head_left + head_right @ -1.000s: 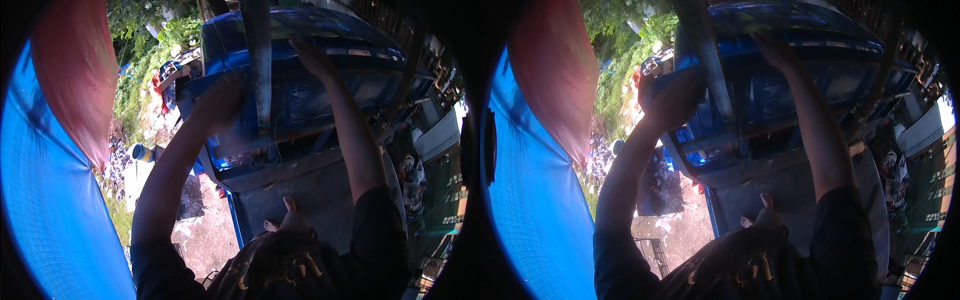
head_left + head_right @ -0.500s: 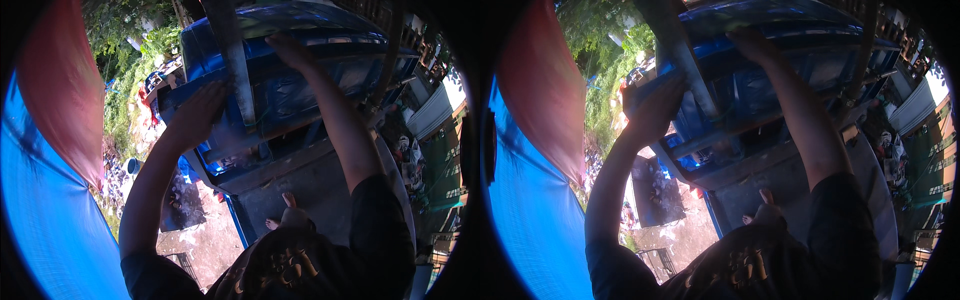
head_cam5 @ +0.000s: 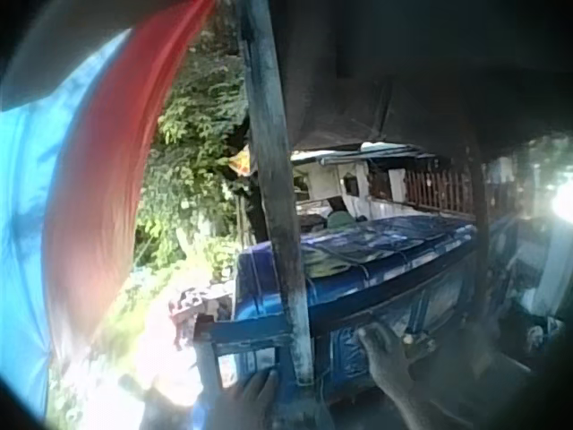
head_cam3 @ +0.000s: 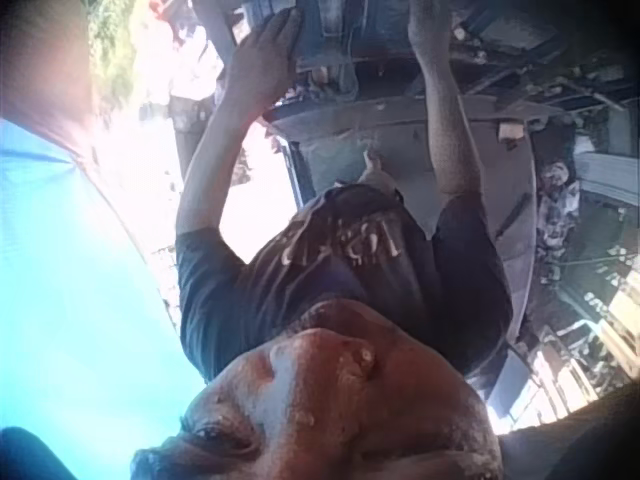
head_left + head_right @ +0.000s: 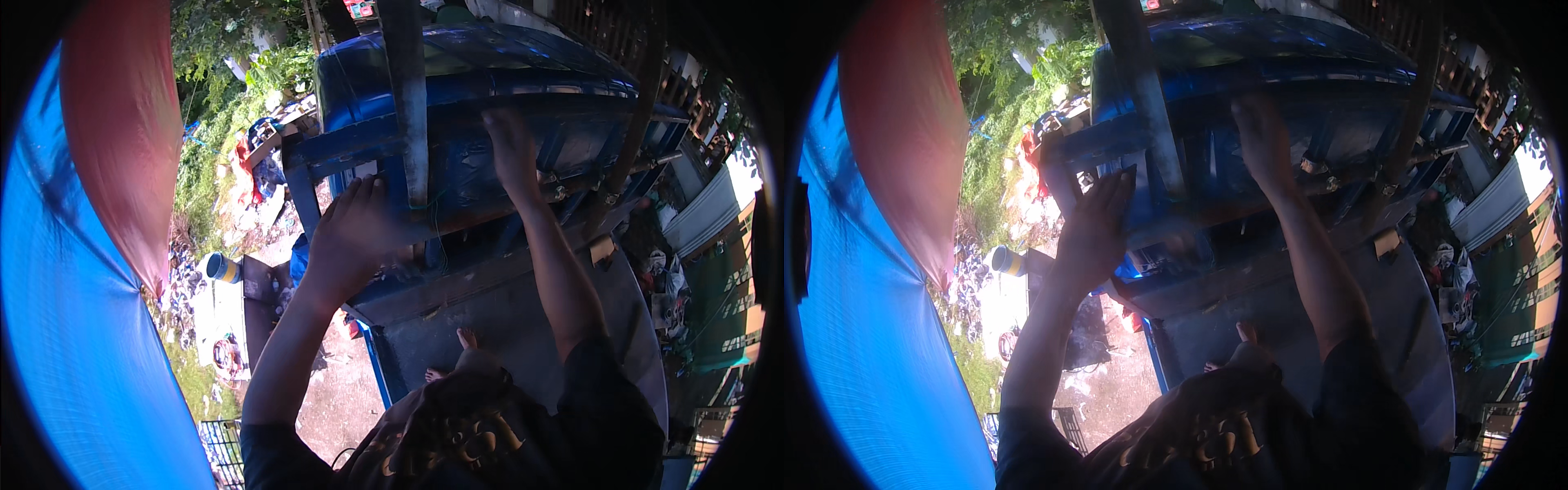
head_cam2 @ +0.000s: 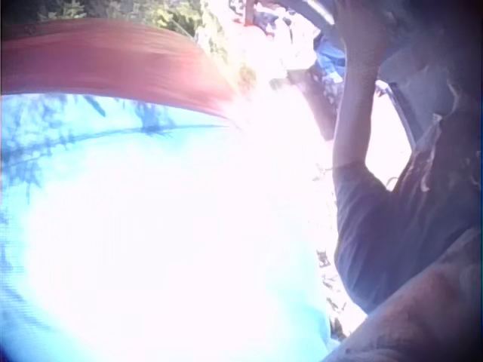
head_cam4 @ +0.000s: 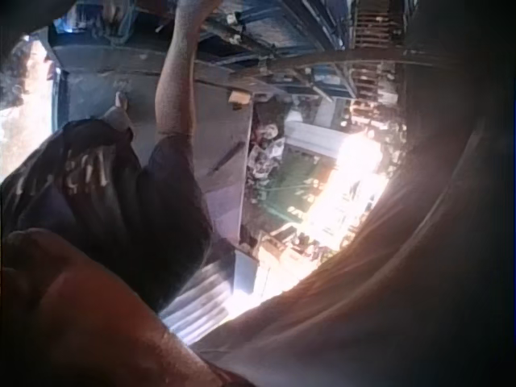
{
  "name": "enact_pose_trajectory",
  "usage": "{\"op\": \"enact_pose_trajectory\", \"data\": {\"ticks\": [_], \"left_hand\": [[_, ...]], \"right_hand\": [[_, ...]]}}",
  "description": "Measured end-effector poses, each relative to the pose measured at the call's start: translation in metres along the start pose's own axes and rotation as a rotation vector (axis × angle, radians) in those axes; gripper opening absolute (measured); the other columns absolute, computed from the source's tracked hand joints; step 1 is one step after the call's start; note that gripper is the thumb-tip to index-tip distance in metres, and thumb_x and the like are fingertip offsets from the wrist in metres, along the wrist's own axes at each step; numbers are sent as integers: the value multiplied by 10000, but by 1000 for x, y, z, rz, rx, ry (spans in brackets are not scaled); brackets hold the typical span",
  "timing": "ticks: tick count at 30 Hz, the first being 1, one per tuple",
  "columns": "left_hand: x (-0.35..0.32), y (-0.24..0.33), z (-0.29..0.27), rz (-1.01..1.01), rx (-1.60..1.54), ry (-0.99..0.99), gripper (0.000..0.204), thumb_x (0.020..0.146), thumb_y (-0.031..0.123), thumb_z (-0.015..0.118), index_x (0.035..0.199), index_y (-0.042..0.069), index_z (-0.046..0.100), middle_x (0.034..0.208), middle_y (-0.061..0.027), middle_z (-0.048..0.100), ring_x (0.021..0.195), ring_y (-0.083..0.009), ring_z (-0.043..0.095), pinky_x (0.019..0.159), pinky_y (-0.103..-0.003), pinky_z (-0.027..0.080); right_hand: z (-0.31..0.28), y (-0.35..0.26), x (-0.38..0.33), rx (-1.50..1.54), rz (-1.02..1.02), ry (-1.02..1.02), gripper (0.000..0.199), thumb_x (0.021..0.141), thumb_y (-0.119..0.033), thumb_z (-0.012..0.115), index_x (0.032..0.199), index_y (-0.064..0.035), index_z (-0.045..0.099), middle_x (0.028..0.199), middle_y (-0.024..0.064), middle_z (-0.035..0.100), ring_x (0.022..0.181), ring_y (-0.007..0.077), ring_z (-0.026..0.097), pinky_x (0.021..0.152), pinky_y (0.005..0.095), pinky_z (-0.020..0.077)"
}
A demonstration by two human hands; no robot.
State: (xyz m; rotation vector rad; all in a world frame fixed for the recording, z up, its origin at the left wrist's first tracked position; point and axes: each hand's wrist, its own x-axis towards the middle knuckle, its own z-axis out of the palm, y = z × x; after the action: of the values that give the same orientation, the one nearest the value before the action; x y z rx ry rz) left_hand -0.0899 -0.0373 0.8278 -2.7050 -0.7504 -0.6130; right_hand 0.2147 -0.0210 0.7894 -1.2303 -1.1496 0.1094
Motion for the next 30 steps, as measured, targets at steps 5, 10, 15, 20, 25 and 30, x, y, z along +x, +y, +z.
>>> {"op": "enact_pose_trajectory", "data": {"ticks": [5, 10, 15, 20, 25, 30], "left_hand": [[-13, 71, 38, -20, -149, -22, 700, 852, 127, 643, 1509, 4, 433, 1433, -215, 538, 1332, -392, 518, 1094, -508, 436], [-31, 112, 48, 1, -239, -87, 700, 928, 268, 672, 1528, 17, 414, 1511, -236, 472, 1388, -425, 473, 1157, -534, 381], [-119, 76, 92, -332, -1877, -374, 625, 992, 347, 649, 1515, 51, 477, 1595, -199, 417, 1527, -377, 305, 1232, -493, 290], [-219, 113, 150, -337, -807, -543, 530, 945, 288, 738, 1407, 66, 600, 1511, -170, 529, 1404, -359, 486, 1180, -472, 374], [-127, 102, 24, 231, -1841, -357, 415, 935, 208, 754, 1320, 78, 669, 1367, -198, 606, 1292, -371, 578, 1133, -492, 408], [-90, 112, -69, 772, -1827, -331, 155, 996, 199, 673, 1113, 132, 749, 1155, -108, 655, 1119, -351, 619, 990, -553, 472]], "right_hand": [[-6, -18, -148, 1029, 849, -471, 546, 1078, -497, 490, 1366, -43, 582, 1250, 92, 666, 1220, 195, 597, 1025, 384, 480], [-19, -18, -165, 1057, 1022, -302, 540, 1078, -457, 496, 1392, -23, 569, 1301, 114, 663, 1232, 220, 625, 1017, 395, 520], [-61, -36, -89, 516, 489, -296, 396, 1069, -309, 528, 1335, -28, 616, 1217, 114, 710, 1063, 215, 704, 951, 374, 541], [-54, -19, 20, -110, -16, -231, 445, 1085, -369, 519, 1348, -20, 604, 1221, 141, 704, 1188, 252, 656, 1008, 351, 478], [-8, 16, 109, -510, -333, -198, 494, 1076, -366, 510, 1417, -8, 531, 1343, 257, 613, 1289, 405, 576, 1094, 439, 422], [33, 67, 122, -524, -399, -115, 452, 1068, -306, 501, 1398, 1, 534, 1406, 268, 554, 1343, 422, 513, 1133, 467, 399]]}}
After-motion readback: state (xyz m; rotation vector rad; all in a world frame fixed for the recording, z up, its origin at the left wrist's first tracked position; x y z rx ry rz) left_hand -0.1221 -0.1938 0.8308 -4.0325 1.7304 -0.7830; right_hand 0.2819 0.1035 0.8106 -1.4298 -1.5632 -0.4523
